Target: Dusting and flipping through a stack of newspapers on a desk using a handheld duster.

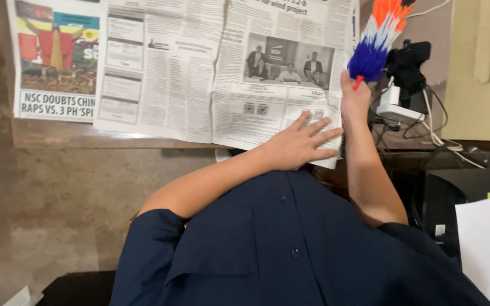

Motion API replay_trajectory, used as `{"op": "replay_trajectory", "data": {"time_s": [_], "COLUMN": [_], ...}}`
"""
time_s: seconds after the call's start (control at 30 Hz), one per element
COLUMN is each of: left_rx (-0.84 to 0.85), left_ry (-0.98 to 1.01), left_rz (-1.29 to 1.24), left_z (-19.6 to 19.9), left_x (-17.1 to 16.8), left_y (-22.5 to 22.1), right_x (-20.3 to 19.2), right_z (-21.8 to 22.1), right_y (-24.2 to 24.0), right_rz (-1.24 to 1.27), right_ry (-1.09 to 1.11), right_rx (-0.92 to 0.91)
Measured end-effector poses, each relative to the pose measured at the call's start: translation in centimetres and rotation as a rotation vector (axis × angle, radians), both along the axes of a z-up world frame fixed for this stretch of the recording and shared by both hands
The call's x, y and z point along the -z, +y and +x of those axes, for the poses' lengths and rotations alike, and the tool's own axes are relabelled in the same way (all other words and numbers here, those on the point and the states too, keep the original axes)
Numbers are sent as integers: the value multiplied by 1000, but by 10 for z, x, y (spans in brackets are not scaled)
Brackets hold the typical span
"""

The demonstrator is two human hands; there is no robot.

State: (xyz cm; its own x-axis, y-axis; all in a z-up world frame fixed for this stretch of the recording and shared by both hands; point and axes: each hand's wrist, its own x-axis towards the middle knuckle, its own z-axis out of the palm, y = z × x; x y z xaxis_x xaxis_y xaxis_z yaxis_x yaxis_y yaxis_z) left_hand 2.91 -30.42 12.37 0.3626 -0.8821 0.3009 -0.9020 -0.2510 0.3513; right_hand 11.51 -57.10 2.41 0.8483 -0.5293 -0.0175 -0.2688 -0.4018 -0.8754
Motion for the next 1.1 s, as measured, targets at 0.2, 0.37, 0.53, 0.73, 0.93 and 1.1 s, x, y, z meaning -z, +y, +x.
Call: {"op": "replay_trajectory", "data": {"time_s": [0.2,0.37,0.53,0.73,0.93,1.1], "left_rx": [-159,-164,-320,-770,-483,46], "left_ry": [288,729,1129,1451,1377,999], "left_rz": [186,-4,-289,-538,-1165,-795], "left_z": [-1,-9,3,1,-30,-19], "left_x": [-29,-8,-103,-109,-85,-47], "left_y": [-17,-16,33,92,113,121], "right_x": [-67,-44,10,50,65,-76], "right_z": [-6,-2,-8,-12,-21,-30], "right_y": [46,33,-3,-13,-34,41], "right_rz": [20,161,187,81,-374,325], "right_ry": [-67,-197,-163,-230,-210,-109], "right_rx": [53,106,114,91,-7,141]}}
